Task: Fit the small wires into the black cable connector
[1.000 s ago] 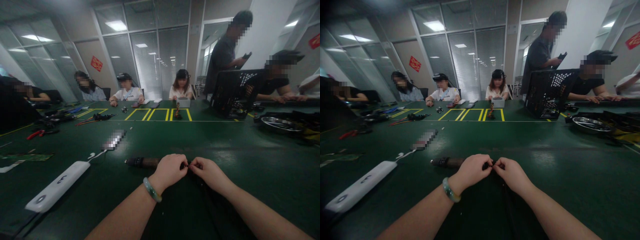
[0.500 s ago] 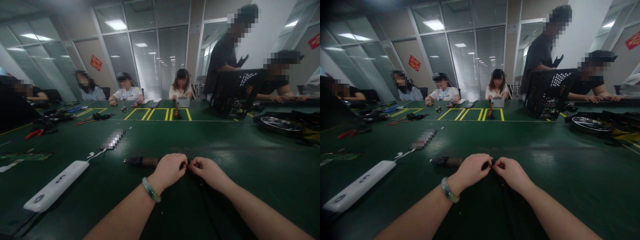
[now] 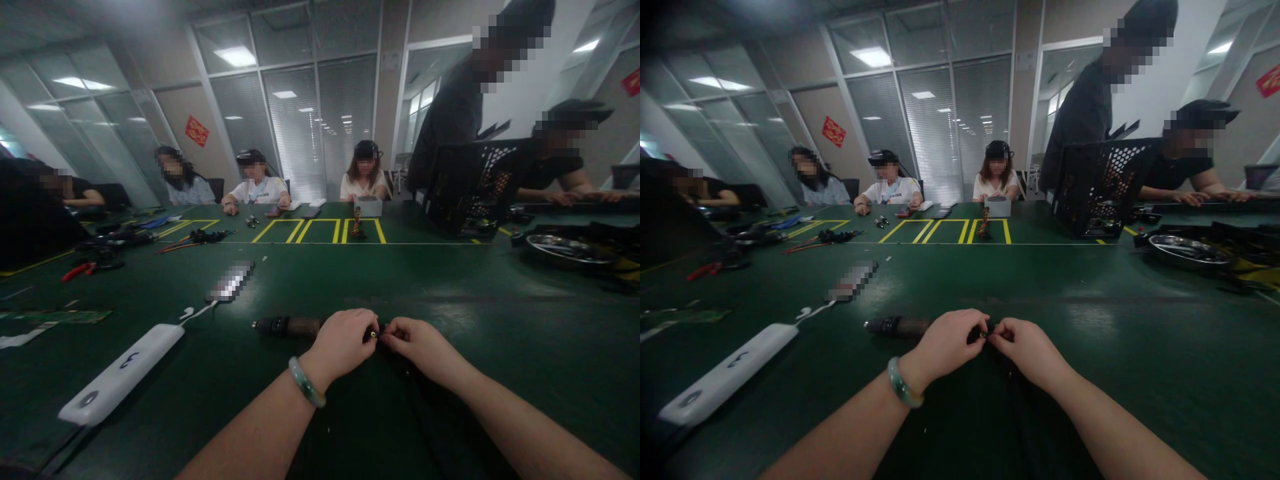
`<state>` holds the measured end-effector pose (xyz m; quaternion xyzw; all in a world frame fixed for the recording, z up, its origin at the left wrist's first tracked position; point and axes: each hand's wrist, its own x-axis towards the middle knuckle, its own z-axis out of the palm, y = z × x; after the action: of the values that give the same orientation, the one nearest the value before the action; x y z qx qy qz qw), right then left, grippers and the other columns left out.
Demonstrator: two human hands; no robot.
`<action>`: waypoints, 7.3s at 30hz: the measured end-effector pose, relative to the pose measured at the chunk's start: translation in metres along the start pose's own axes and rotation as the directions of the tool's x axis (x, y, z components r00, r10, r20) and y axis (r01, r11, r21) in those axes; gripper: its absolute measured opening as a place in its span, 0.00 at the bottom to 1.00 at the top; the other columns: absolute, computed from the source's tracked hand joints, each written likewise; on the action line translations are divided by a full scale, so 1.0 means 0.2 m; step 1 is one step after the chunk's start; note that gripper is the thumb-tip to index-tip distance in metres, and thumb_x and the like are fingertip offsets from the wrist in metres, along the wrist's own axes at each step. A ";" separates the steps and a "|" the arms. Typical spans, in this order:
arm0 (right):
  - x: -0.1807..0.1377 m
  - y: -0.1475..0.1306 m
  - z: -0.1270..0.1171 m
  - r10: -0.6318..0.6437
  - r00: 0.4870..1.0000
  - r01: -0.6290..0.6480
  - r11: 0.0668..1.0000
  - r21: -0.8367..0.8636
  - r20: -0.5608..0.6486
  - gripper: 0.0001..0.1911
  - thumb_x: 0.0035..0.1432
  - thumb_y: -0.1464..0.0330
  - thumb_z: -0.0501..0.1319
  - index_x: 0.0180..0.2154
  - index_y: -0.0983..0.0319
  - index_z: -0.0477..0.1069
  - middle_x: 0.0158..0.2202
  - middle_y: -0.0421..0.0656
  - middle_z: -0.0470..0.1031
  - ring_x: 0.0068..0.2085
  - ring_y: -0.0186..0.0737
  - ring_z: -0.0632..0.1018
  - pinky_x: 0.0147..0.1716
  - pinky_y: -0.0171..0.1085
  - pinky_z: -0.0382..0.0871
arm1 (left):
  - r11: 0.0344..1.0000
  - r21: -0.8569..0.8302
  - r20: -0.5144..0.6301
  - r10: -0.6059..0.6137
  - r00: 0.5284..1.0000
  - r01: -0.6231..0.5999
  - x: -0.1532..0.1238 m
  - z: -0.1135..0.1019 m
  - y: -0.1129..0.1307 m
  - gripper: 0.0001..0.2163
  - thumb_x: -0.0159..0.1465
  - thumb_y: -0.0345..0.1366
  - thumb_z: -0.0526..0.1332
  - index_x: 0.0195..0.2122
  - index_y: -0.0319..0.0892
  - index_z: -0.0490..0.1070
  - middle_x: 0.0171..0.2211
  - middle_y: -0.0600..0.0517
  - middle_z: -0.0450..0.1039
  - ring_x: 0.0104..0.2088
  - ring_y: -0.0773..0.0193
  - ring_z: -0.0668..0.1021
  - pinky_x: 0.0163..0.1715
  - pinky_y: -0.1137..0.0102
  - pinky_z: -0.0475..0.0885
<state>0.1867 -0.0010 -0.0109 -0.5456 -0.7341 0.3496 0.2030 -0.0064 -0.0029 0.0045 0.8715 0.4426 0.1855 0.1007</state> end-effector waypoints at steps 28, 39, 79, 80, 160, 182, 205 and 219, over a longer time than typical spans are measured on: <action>-0.01 -0.02 0.00 -0.014 1.000 0.014 1.000 0.016 -0.019 0.10 0.59 0.62 0.58 0.32 0.60 0.74 0.29 0.39 0.77 0.29 0.36 0.76 0.26 0.32 0.62 | 1.000 -0.013 0.002 0.012 1.000 -0.012 -0.01 0.00 -0.01 0.06 0.61 0.34 0.60 0.40 0.45 0.67 0.40 0.54 0.72 0.41 0.60 0.74 0.44 0.64 0.68; -0.02 -0.03 -0.01 -0.008 1.000 0.008 1.000 0.012 -0.022 0.09 0.58 0.63 0.58 0.32 0.60 0.74 0.28 0.39 0.77 0.28 0.36 0.75 0.25 0.32 0.61 | 1.000 -0.018 0.000 0.003 1.000 -0.003 -0.01 0.00 -0.01 0.06 0.60 0.32 0.60 0.39 0.45 0.67 0.40 0.53 0.72 0.41 0.60 0.74 0.45 0.65 0.68; -0.01 -0.02 0.02 -0.045 0.998 0.046 0.998 0.034 -0.044 0.09 0.58 0.63 0.58 0.33 0.60 0.75 0.29 0.39 0.77 0.29 0.36 0.75 0.26 0.32 0.61 | 1.000 0.011 0.023 0.005 1.000 -0.005 0.00 0.01 -0.02 0.03 0.62 0.34 0.59 0.37 0.44 0.69 0.35 0.54 0.72 0.38 0.62 0.74 0.41 0.66 0.67; -0.02 -0.03 0.02 -0.045 0.998 0.046 0.999 0.027 -0.044 0.09 0.58 0.63 0.58 0.33 0.60 0.75 0.29 0.39 0.77 0.30 0.37 0.75 0.26 0.32 0.61 | 1.000 0.011 0.023 0.004 1.000 -0.004 0.00 0.01 -0.02 0.03 0.62 0.34 0.59 0.37 0.45 0.69 0.35 0.54 0.72 0.38 0.62 0.74 0.41 0.66 0.67; -0.01 0.00 0.02 -0.044 0.999 0.044 0.999 0.020 -0.025 0.11 0.59 0.61 0.57 0.32 0.60 0.73 0.28 0.39 0.76 0.29 0.36 0.75 0.25 0.32 0.61 | 0.999 0.010 -0.003 0.051 0.999 -0.051 -0.01 -0.01 -0.01 0.04 0.61 0.30 0.59 0.37 0.44 0.67 0.42 0.53 0.72 0.44 0.60 0.75 0.46 0.65 0.68; 0.00 0.00 0.01 -0.040 0.999 0.040 0.999 0.002 -0.034 0.10 0.59 0.62 0.57 0.32 0.60 0.73 0.29 0.39 0.77 0.29 0.37 0.75 0.26 0.33 0.62 | 0.999 0.014 -0.007 0.037 0.999 -0.037 -0.01 0.01 -0.02 0.04 0.61 0.31 0.59 0.38 0.44 0.67 0.42 0.52 0.72 0.44 0.60 0.74 0.46 0.64 0.68; -0.01 -0.03 0.00 -0.008 1.000 0.008 1.000 0.006 -0.011 0.11 0.59 0.61 0.57 0.33 0.60 0.74 0.30 0.40 0.77 0.30 0.38 0.76 0.26 0.33 0.62 | 0.999 0.042 0.004 0.020 1.000 -0.020 0.00 0.01 -0.02 0.03 0.61 0.32 0.60 0.37 0.44 0.67 0.36 0.54 0.72 0.39 0.61 0.74 0.41 0.65 0.68; -0.02 -0.06 0.09 -0.199 0.951 0.144 0.963 -0.229 -0.235 0.04 0.57 0.68 0.60 0.30 0.61 0.70 0.43 0.44 0.70 0.39 0.38 0.74 0.36 0.34 0.65 | 1.000 0.003 0.028 0.014 1.000 -0.014 0.01 0.03 -0.04 0.04 0.60 0.29 0.59 0.36 0.44 0.66 0.36 0.54 0.71 0.38 0.62 0.74 0.40 0.67 0.68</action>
<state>0.1674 -0.0113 -0.0133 -0.5383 -0.7792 0.1780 0.2672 -0.0091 0.0030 -0.0033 0.8773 0.4354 0.1731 0.1040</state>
